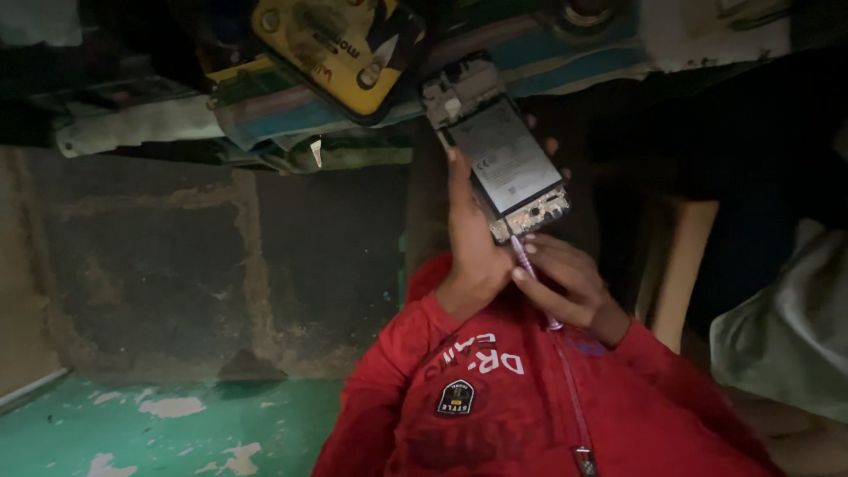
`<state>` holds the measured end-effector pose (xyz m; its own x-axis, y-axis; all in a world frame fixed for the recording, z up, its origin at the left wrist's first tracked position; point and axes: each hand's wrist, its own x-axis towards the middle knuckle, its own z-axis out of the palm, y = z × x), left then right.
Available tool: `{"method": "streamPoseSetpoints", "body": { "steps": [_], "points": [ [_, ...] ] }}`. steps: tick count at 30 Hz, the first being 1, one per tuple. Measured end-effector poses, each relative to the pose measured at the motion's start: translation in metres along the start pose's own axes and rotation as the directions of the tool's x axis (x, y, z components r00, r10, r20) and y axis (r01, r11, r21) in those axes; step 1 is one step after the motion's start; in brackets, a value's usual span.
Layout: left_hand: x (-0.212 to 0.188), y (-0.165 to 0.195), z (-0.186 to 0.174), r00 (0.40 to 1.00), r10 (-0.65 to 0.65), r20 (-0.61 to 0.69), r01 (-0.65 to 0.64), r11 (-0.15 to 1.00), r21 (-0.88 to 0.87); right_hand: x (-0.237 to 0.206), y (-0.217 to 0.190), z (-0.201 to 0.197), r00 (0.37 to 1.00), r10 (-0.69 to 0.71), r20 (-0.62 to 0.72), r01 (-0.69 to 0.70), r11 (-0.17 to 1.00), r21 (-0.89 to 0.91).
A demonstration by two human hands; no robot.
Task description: The person sits on a chair and repairs a mobile phone, using a screwdriver to unscrew the back panel, removing the back cover and battery, then working on the internal components and prying at the screen edge with a tool while holding the phone.
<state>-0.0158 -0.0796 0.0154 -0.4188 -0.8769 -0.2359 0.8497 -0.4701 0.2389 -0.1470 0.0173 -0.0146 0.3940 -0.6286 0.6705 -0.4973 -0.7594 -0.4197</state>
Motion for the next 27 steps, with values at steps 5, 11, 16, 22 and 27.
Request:
{"method": "streamPoseSetpoints", "body": {
  "steps": [5, 11, 16, 22, 27],
  "points": [
    [0.002, 0.0, -0.006, 0.999, 0.024, 0.035, -0.023, 0.999, -0.023, -0.003, -0.003, 0.004, 0.974, 0.228, 0.011, -0.228, 0.968, 0.104],
    [0.002, 0.01, -0.014, 0.998, 0.038, 0.039, -0.039, 0.999, 0.028, 0.002, -0.002, -0.007, 0.999, -0.035, -0.017, 0.036, 0.999, 0.021],
    [0.0, 0.014, -0.015, 0.986, 0.115, 0.12, -0.136, 0.974, 0.181, 0.006, -0.016, -0.023, 0.984, 0.153, -0.093, -0.162, 0.981, -0.105],
    [-0.008, 0.006, -0.012, 0.979, 0.142, 0.144, -0.185, 0.917, 0.353, 0.052, -0.01, -0.015, 0.889, 0.394, -0.233, -0.431, 0.893, -0.131],
    [-0.017, 0.003, -0.013, 0.948, 0.267, 0.173, -0.314, 0.709, 0.632, 0.082, -0.024, -0.014, 0.754, 0.651, -0.091, -0.646, 0.759, 0.081]
  ]
}}
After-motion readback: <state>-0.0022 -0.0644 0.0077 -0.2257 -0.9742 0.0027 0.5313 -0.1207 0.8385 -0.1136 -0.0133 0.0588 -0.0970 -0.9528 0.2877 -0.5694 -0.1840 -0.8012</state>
